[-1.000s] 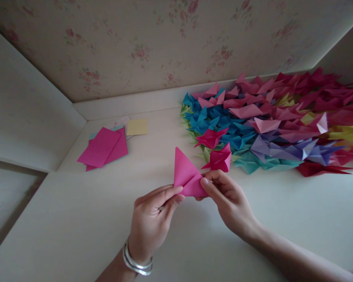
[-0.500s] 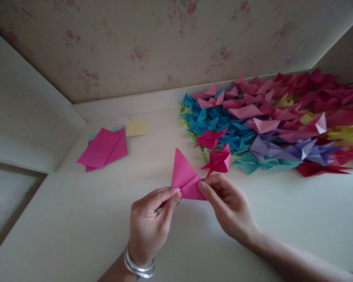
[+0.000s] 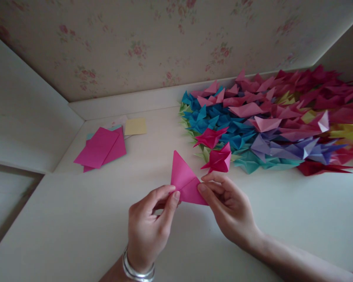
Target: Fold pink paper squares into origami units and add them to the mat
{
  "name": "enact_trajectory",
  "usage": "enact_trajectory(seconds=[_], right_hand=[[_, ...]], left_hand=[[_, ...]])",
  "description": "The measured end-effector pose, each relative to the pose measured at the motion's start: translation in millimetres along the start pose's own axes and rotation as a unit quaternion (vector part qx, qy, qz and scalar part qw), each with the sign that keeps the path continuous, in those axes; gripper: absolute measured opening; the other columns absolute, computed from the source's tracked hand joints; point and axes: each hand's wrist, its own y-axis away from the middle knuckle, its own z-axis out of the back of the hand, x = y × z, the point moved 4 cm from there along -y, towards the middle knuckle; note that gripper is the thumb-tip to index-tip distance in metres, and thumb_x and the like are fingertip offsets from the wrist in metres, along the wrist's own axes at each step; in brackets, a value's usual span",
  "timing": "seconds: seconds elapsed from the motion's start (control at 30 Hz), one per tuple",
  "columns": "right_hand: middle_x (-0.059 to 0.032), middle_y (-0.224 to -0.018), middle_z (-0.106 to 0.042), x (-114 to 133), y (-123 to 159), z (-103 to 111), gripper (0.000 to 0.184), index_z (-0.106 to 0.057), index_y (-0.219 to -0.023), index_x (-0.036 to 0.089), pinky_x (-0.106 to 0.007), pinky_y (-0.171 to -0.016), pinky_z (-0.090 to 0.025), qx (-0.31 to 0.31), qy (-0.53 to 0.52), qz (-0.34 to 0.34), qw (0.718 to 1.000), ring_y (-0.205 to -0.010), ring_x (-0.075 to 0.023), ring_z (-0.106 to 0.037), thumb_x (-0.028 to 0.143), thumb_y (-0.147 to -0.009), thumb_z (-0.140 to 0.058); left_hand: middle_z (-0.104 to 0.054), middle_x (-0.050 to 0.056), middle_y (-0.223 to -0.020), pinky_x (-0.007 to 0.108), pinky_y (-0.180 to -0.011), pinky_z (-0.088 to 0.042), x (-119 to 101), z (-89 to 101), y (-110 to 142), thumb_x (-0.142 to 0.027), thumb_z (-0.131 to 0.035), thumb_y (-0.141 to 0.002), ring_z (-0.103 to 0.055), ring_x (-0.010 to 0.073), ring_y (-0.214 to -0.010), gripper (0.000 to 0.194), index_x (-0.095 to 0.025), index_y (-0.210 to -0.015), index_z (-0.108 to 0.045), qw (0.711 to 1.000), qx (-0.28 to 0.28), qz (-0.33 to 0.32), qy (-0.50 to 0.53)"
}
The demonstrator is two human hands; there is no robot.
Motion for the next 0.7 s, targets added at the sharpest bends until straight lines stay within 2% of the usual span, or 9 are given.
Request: enact_trajectory(seconds=[0.13, 0.27, 0.37, 0.47, 0.53, 0.63, 0.7], right_hand=[[0.0031, -0.073, -0.067, -1, 0, -1, 0.006, -0.06, -0.099, 0.027, -0.016, -0.058, -0.046, 0.003, -0.007, 0.007, 1.0, -0.066, -0.0101, -0.06, 0.022, -0.095, -0.061], [0.0027, -0.08, -0.069, -2, -1, 2, 0.005, -0.062, -0.097, 0.027, -0.014, -0.062, -0.048, -0.004, 0.017, 0.002, 1.0, -0.072, -0.0094, -0.063, 0.023, -0.094, -0.063], [0.003, -0.08, -0.068, -3, -1, 3, 0.002, -0.062, -0.094, 0.026, -0.013, -0.062, -0.048, 0.0, 0.026, -0.008, 1.0, -0.072, -0.0086, -0.063, 0.025, -0.094, -0.063], [0.0027, -0.08, -0.068, -5, 0, 3, 0.002, -0.062, -0.095, 0.025, -0.014, -0.061, -0.048, 0.005, 0.023, -0.014, 1.0, -0.071, -0.0091, -0.064, 0.025, -0.094, -0.063], [0.0017, -0.081, -0.068, -6, 0, 2, 0.003, -0.062, -0.096, 0.025, -0.016, -0.061, -0.048, 0.009, 0.025, -0.016, 1.0, -0.072, -0.0103, -0.064, 0.026, -0.094, -0.063], [-0.0001, -0.081, -0.068, -8, 1, 2, 0.005, -0.062, -0.096, 0.023, -0.019, -0.058, -0.047, 0.013, 0.042, -0.022, 0.999, -0.071, -0.0122, -0.064, 0.028, -0.094, -0.063], [-0.0004, -0.081, -0.067, -8, 1, 3, 0.006, -0.062, -0.095, 0.023, -0.02, -0.056, -0.046, 0.016, 0.053, -0.028, 0.998, -0.069, -0.0125, -0.063, 0.028, -0.094, -0.062]], left_hand=[[-0.074, -0.004, -0.072, 0.016, -0.06, -0.057, 8, -0.7, 0, -0.019, -0.07, -0.086, -0.072, 0.0112, -0.062, 0.032, -0.023, -0.116, -0.06, 0.997, 0.022, 0.062, 0.046], [-0.073, -0.004, -0.073, 0.019, -0.065, -0.057, 17, -3.3, -3, -0.029, -0.068, -0.09, -0.071, 0.0123, -0.067, 0.051, -0.021, -0.136, -0.049, 0.981, 0.099, 0.152, 0.074], [-0.076, -0.001, -0.08, 0.022, -0.07, -0.058, 20, -6.6, -5, -0.035, -0.068, -0.089, -0.072, 0.0146, -0.072, 0.055, -0.02, -0.139, -0.049, 0.96, 0.149, 0.208, 0.114], [-0.078, 0.003, -0.095, 0.024, -0.072, -0.06, 19, -11.3, -6, -0.038, -0.067, -0.089, -0.073, 0.017, -0.081, 0.047, -0.021, -0.132, -0.057, 0.935, 0.195, 0.244, 0.17], [-0.078, 0.005, -0.098, 0.024, -0.072, -0.06, 19, -13.3, -5, -0.038, -0.066, -0.09, -0.073, 0.0179, -0.084, 0.035, -0.02, -0.119, -0.066, 0.924, 0.215, 0.254, 0.187], [-0.078, 0.004, -0.085, 0.022, -0.067, -0.058, 19, -12.3, -5, -0.037, -0.066, -0.089, -0.074, 0.0177, -0.076, 0.02, -0.018, -0.092, -0.073, 0.936, 0.207, 0.236, 0.159], [-0.077, 0.003, -0.075, 0.022, -0.064, -0.057, 19, -10.1, -5, -0.035, -0.066, -0.089, -0.074, 0.0178, -0.07, 0.019, -0.018, -0.084, -0.073, 0.952, 0.187, 0.208, 0.122]])
